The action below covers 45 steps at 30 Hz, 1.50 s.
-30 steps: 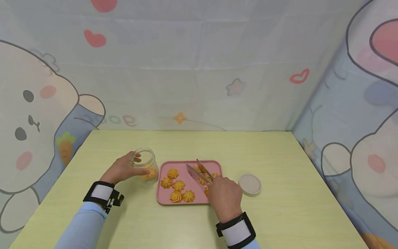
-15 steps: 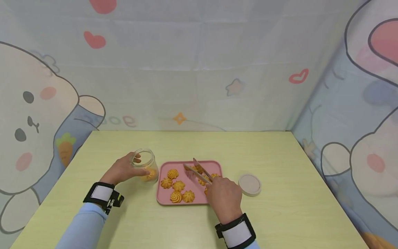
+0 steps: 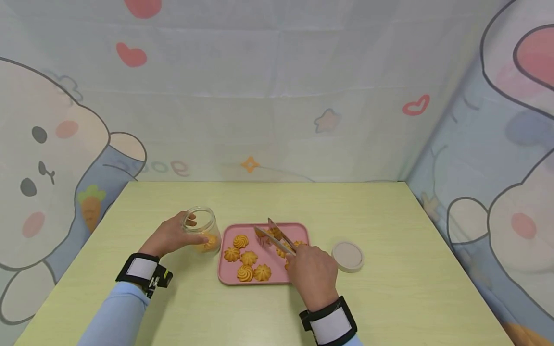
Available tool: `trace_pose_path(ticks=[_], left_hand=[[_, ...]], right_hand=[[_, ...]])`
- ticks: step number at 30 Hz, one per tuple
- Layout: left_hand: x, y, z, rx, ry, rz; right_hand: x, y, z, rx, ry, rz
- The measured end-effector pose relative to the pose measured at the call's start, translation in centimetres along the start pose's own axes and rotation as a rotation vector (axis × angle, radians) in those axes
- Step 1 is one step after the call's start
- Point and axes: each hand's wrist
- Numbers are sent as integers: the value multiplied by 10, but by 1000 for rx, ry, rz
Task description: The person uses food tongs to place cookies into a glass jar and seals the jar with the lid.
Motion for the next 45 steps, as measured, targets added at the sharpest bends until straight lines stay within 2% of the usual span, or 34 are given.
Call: trace_pose_path(ticks=[14, 25, 45], left_hand=[[0, 0, -1, 0, 3, -4], [-4, 2, 2, -4, 5, -1], [-4, 1, 3, 1, -6, -12]], right_hand=[[0, -3, 0, 18, -9, 27], [-4, -14, -1, 46, -31, 42], [-15, -30, 2, 166, -116, 19]])
Point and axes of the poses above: each hand's wrist, its own z-axis towards the middle knuckle, its own y-axis out of the palm, x = y × z, and after that the axes turned 6 degrees about -z, right-handed
